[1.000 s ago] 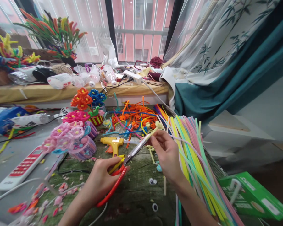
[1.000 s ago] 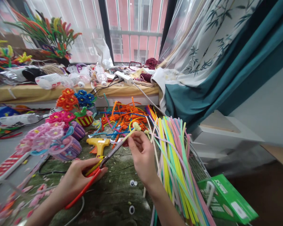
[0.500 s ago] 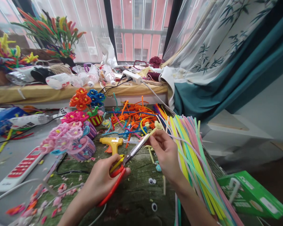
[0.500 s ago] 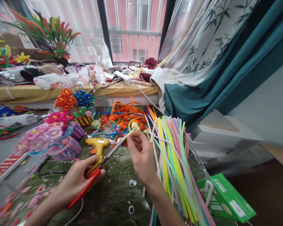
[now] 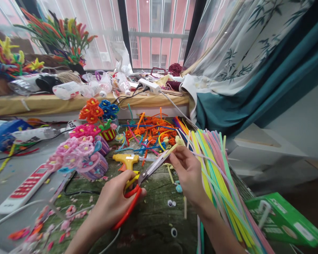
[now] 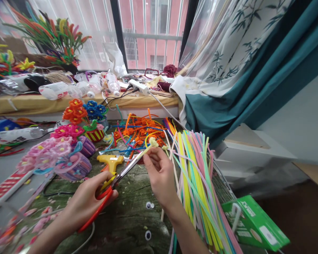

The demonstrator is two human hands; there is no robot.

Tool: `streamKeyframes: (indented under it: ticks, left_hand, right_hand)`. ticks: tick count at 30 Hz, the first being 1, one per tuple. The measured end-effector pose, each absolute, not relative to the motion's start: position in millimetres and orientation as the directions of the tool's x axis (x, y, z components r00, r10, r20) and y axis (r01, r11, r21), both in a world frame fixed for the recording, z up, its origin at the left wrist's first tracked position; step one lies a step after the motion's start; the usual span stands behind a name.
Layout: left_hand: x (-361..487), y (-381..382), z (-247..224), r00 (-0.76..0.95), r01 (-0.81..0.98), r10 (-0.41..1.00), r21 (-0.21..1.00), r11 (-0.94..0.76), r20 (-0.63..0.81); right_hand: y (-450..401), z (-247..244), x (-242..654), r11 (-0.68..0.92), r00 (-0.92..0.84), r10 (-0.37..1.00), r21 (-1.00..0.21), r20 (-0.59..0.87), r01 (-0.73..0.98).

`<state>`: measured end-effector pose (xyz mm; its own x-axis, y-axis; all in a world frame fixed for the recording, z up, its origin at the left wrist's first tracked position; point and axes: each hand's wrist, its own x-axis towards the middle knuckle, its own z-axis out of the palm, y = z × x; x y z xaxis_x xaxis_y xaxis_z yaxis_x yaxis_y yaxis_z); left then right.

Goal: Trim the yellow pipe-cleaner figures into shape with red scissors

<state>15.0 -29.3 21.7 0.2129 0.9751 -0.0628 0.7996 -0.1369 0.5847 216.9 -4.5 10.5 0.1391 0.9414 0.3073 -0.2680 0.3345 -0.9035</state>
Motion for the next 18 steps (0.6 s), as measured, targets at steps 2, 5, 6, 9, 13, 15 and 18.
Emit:
streamKeyframes:
  ticks: [2,5,6,9,13,15,18]
  left_hand:
    - [15.3,-28.8,20.8,0.200,0.799,0.977,0.590,-0.117,-0.077]
    - [15.4,-27.6,19.4,0.195,0.792,0.978,0.600,-0.114,-0.072]
    - [15.1,-27.2,18.9,0.199,0.788,0.978,0.604,-0.117,-0.069]
    - [13.8,-26.8,16.5,0.206,0.772,0.977,0.624,-0.123,-0.063]
    - [11.9,-27.5,13.1,0.203,0.753,0.977,0.649,-0.113,-0.065]
    - [11.4,-27.6,11.9,0.207,0.745,0.976,0.658,-0.113,-0.067]
    - [11.4,-26.8,11.2,0.214,0.739,0.975,0.662,-0.121,-0.060]
  right_hand:
    - [-4.6,10.8,216.8,0.335,0.138,0.941,-0.904,0.308,-0.267]
    - [-4.4,11.3,217.0,0.338,0.134,0.940,-0.904,0.313,-0.261]
    - [-4.3,11.3,217.1,0.340,0.133,0.940,-0.904,0.315,-0.258]
    - [-4.0,10.8,217.6,0.339,0.132,0.940,-0.906,0.315,-0.254]
    - [-4.0,11.0,218.1,0.334,0.126,0.942,-0.908,0.312,-0.252]
    - [-4.0,11.6,218.1,0.331,0.120,0.943,-0.907,0.310,-0.259]
    - [-3.9,12.5,217.9,0.326,0.121,0.945,-0.909,0.305,-0.261]
